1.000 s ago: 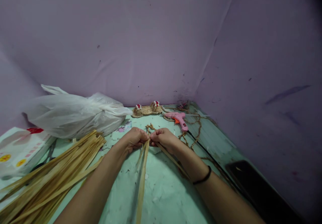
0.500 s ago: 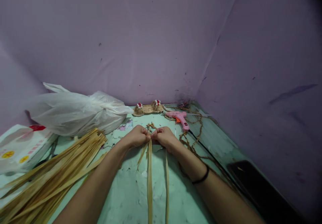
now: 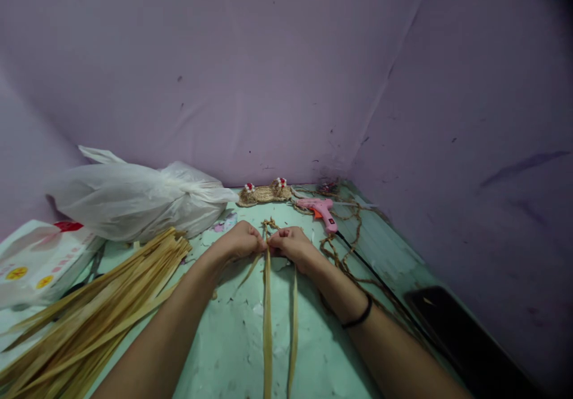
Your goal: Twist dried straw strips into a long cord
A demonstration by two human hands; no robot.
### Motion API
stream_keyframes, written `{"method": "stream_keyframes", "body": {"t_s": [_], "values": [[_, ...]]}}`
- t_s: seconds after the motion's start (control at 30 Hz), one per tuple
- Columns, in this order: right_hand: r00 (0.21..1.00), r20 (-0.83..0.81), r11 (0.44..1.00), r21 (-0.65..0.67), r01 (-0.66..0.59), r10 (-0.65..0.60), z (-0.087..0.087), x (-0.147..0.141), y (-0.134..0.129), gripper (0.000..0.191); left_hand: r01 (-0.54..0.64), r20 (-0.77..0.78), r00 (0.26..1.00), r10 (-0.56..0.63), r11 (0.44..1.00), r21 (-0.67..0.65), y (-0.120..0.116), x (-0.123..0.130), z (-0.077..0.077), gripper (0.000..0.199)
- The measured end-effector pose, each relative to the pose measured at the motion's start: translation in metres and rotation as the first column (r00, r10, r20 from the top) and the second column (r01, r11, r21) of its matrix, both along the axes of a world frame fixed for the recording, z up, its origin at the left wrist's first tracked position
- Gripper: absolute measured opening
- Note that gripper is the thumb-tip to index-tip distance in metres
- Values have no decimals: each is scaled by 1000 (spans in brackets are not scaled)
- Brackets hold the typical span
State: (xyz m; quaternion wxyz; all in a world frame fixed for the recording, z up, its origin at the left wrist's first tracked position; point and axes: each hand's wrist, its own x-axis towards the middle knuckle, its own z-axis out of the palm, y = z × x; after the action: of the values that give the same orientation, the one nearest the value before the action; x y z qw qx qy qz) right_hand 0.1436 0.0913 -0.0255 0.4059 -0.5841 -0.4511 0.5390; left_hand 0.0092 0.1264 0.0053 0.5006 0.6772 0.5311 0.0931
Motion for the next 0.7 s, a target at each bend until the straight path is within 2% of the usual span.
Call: {"method": "stream_keyframes", "body": {"t_s": [0.17,0.3,0.47,0.6,0.67,0.7], "values": [[997,-72,1000,-23,16,-17,5,-1,-1,10,-34,-14,999,34,999,5,1,1,-4,14],[995,-92,999,-45,30,-34,9,-2,-2,9,-28,-27,999,29,999,31,-2,4,0,15],[995,-75,997,-47,62,-65,15,-4,-5,13,-1,-178,984,17,996,89,-9,10,11,15],[992,-70,991,-84,102,-108,16,-4,-5,11,-48,-312,941,127,967,249,-18,19,14,6],[991,-67,990,-87,112,-118,15,-4,-5,10,-96,-291,939,185,951,294,-24,24,12,3],[989,-78,989,-90,117,-124,14,-4,-5,9,-119,-256,948,192,954,275,-28,27,11,6]]}}
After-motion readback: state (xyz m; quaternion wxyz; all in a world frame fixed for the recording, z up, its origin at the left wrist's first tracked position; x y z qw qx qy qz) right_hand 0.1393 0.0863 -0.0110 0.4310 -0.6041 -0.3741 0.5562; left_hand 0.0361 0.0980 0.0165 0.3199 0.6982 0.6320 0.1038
